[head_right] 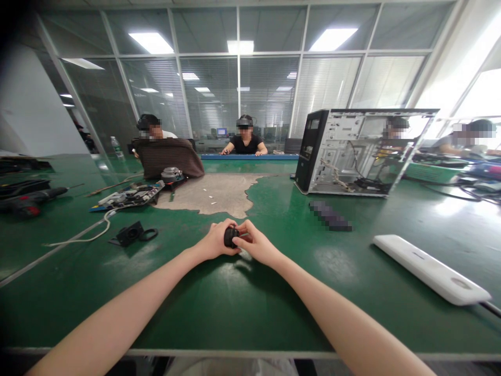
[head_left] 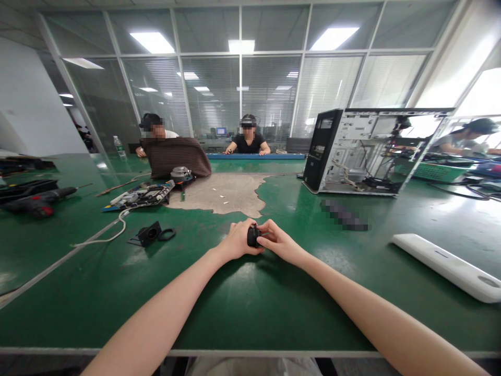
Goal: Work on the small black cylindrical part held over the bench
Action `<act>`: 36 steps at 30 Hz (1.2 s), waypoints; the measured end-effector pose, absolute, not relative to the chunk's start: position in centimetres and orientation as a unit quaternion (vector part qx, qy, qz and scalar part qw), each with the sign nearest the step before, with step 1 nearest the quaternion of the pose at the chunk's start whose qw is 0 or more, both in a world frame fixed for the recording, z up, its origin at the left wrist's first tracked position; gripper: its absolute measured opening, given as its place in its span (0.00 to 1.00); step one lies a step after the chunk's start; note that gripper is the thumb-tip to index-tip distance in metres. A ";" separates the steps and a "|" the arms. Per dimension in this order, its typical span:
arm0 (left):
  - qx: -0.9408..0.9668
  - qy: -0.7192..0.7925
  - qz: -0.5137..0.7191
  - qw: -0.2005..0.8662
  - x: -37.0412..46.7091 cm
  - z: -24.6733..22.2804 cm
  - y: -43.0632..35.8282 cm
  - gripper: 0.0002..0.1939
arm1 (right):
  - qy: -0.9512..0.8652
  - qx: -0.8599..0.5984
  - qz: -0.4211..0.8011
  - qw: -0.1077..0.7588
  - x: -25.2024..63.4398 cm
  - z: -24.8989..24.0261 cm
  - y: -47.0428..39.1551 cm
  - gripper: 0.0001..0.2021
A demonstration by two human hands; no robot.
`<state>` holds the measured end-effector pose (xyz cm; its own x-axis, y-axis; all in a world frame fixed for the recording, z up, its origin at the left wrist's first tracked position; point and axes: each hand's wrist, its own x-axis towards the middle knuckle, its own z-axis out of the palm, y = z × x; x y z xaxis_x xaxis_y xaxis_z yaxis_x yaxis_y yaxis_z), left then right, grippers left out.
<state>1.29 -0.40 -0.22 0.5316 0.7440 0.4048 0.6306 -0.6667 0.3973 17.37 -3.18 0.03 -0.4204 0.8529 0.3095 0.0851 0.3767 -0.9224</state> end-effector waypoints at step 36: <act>0.865 0.398 0.283 0.114 1.3 0.1 -0.6 0.29 | -0.695 -0.365 0.434 0.442 17.1 0.0 -2.9 0.10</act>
